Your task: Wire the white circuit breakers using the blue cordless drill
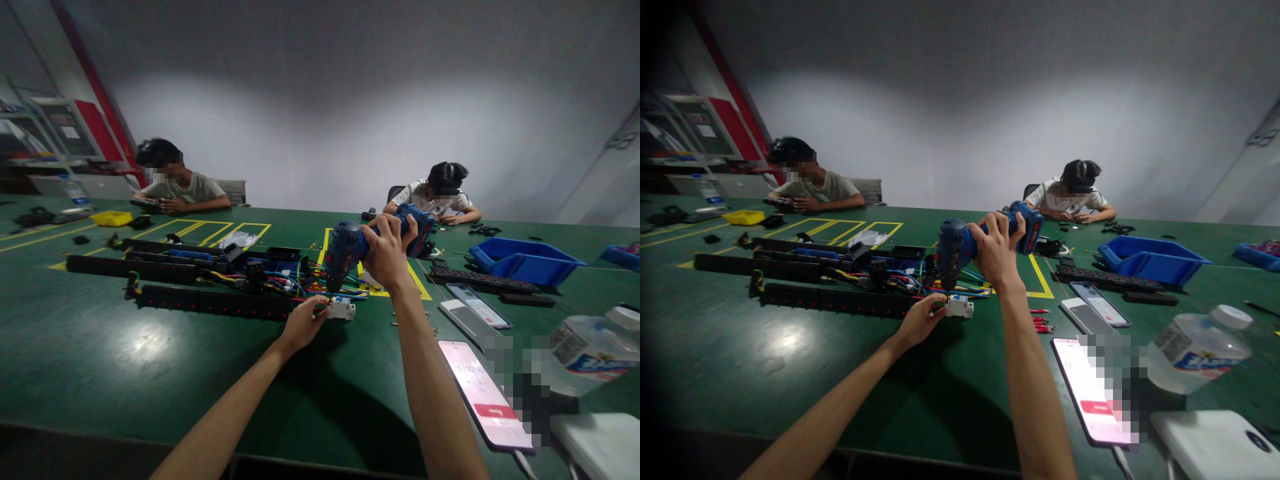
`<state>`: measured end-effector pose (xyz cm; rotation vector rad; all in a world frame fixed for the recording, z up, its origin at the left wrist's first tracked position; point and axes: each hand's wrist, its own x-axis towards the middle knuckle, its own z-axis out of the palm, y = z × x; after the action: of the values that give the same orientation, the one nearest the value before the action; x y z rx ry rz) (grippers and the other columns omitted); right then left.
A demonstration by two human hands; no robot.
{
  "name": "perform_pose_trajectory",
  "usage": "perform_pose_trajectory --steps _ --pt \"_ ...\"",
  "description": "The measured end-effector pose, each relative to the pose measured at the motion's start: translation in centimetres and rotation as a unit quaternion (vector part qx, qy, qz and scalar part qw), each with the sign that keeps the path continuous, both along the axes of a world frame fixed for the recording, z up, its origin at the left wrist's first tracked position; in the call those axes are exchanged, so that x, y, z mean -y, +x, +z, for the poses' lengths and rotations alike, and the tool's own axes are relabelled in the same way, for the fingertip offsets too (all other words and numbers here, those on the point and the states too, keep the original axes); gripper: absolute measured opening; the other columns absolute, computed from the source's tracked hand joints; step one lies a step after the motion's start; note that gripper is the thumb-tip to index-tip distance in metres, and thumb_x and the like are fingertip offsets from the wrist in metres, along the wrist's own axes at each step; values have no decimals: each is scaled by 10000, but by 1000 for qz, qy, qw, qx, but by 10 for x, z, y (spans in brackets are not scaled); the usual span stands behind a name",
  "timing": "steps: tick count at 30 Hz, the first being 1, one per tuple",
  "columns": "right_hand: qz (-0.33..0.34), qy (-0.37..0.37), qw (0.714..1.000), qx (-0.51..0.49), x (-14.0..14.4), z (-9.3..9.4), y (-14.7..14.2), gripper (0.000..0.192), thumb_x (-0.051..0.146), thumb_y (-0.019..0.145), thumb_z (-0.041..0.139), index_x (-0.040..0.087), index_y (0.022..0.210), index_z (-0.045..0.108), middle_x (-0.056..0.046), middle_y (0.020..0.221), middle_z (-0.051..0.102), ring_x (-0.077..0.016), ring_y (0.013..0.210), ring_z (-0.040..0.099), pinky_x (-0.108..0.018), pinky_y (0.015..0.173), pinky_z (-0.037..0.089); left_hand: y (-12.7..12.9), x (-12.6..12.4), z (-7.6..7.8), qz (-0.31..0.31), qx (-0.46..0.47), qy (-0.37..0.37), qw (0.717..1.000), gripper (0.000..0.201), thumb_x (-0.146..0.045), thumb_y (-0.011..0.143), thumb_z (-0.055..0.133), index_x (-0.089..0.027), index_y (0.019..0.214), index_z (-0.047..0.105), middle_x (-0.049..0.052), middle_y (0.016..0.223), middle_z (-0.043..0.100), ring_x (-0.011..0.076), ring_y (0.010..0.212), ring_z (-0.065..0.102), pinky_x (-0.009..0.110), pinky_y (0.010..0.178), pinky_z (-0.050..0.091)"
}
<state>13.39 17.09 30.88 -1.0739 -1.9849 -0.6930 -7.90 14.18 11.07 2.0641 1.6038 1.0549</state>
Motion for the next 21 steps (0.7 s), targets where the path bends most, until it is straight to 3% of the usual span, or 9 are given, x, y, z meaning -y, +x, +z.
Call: perform_pose_trajectory --steps 13,21 --pt "-9 2 1000 -14 -6 -4 3 410 128 742 586 293 1110 660 -55 1123 580 -297 1224 402 -619 1166 42 1 3 5 11 -28 12 999 271 -286 915 617 -264 1185 620 28 1214 673 129 667 615 284 742 508" --pt "-9 6 1000 -12 -6 -5 3 391 127 729 594 283 1081 661 -54 1118 582 -295 1217 409 -621 1170 45 1 3 2 15 1 9 1000 413 -202 868 632 -278 1268 559 10 1219 681 124 668 604 277 730 500"
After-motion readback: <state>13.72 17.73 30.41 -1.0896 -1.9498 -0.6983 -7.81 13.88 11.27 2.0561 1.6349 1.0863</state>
